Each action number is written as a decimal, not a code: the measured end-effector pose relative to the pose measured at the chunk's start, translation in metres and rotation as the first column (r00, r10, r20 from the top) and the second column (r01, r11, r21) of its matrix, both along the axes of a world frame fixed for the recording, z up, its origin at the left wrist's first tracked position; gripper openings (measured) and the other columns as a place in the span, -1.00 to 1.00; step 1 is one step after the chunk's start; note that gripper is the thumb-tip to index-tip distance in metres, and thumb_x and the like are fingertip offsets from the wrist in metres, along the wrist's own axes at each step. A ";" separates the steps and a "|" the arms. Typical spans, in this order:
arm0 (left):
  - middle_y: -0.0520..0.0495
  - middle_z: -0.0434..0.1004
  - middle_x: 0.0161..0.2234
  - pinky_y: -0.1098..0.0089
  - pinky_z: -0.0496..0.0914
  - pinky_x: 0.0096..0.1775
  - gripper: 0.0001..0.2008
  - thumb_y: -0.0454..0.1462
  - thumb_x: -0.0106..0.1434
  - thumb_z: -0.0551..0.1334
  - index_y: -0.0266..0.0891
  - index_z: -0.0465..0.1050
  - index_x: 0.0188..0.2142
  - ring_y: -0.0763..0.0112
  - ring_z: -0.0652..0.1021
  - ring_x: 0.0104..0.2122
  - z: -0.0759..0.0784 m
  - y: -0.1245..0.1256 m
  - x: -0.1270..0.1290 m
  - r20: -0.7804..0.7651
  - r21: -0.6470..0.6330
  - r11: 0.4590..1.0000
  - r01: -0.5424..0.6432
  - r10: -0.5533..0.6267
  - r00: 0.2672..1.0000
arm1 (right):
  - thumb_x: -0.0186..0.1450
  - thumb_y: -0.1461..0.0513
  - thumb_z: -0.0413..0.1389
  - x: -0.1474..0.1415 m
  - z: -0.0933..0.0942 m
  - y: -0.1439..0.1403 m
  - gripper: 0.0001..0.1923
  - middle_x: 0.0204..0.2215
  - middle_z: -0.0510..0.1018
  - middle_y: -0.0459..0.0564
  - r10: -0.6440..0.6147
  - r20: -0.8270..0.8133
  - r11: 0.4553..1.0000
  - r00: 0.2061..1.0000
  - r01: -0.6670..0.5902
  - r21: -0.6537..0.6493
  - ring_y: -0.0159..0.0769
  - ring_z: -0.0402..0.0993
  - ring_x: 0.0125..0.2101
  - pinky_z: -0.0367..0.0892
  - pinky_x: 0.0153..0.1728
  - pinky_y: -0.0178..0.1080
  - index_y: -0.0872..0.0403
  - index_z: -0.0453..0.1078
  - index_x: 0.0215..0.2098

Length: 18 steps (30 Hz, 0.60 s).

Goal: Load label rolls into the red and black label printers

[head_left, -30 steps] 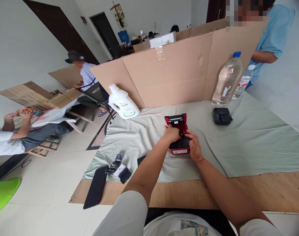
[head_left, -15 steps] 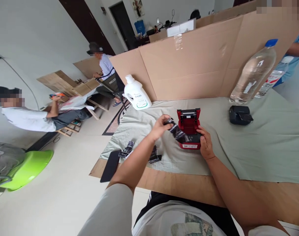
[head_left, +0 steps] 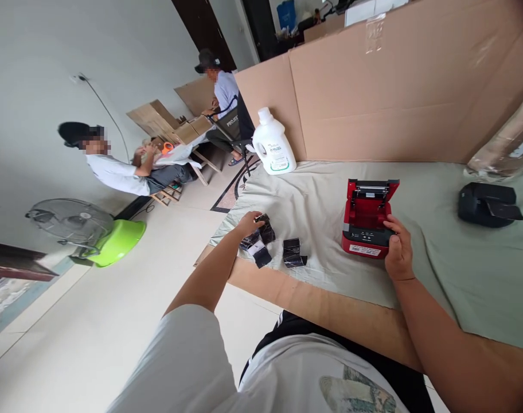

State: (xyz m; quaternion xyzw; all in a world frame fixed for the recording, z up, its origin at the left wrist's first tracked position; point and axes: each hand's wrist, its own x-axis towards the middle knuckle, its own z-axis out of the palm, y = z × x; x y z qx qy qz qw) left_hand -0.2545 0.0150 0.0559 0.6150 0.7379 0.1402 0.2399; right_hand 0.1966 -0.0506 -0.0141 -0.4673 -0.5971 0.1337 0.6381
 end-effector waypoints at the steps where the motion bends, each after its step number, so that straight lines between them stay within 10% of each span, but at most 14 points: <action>1: -0.14 0.51 -0.14 0.22 0.30 0.02 -0.68 -0.24 -0.09 0.35 -0.20 0.48 -0.26 0.08 0.45 -0.03 0.004 -0.006 -0.005 -0.024 -0.003 1.000 0.014 -0.014 1.000 | 0.43 0.04 -0.16 0.000 0.000 0.000 -0.58 0.13 0.43 0.10 0.000 0.001 1.000 1.000 0.000 0.000 -0.02 0.33 0.15 0.16 0.19 0.20 0.03 0.41 0.00; 8: -0.14 0.50 -0.24 0.22 0.31 -0.12 -0.67 -0.29 -0.22 0.37 -0.13 0.54 -0.36 -0.04 0.43 -0.06 0.024 -0.045 -0.019 -0.266 -0.248 0.932 0.266 -0.329 0.906 | 0.43 0.04 -0.15 -0.002 0.000 0.001 -0.59 0.13 0.43 0.11 -0.010 -0.024 1.000 1.000 0.010 -0.015 -0.04 0.32 0.15 0.17 0.18 0.18 0.04 0.41 0.00; 11: -0.13 0.50 -0.27 0.26 0.33 -0.16 -0.72 -0.26 -0.17 0.35 -0.13 0.52 -0.37 0.06 0.47 -0.15 0.033 -0.042 -0.015 -0.264 -0.190 0.950 0.248 -0.292 0.919 | 0.42 0.04 -0.15 -0.002 0.001 0.000 -0.59 0.13 0.43 0.10 -0.008 -0.016 0.999 1.000 0.008 -0.036 -0.04 0.33 0.15 0.17 0.17 0.17 0.03 0.41 -0.01; 15: -0.05 0.48 -0.36 0.28 0.37 -0.20 -0.66 -0.13 -0.08 0.33 -0.18 0.48 -0.28 0.23 0.48 -0.31 0.064 -0.029 0.010 0.123 0.052 0.985 0.162 -0.167 0.978 | 0.42 0.05 -0.14 -0.003 0.004 -0.001 -0.61 0.13 0.44 0.08 -0.010 -0.029 0.999 1.000 0.009 -0.030 -0.06 0.33 0.14 0.17 0.18 0.17 0.01 0.42 -0.02; 18: -0.07 0.49 -0.31 0.31 0.38 -0.30 -0.56 -0.08 -0.04 0.33 -0.23 0.44 -0.18 0.31 0.48 -0.38 0.085 -0.025 0.058 0.554 0.124 0.972 0.198 -0.233 0.799 | 0.43 0.07 -0.13 -0.002 0.005 -0.001 -0.64 0.13 0.44 0.06 -0.008 -0.022 0.999 1.000 0.007 -0.033 -0.07 0.34 0.13 0.17 0.17 0.16 0.00 0.41 -0.02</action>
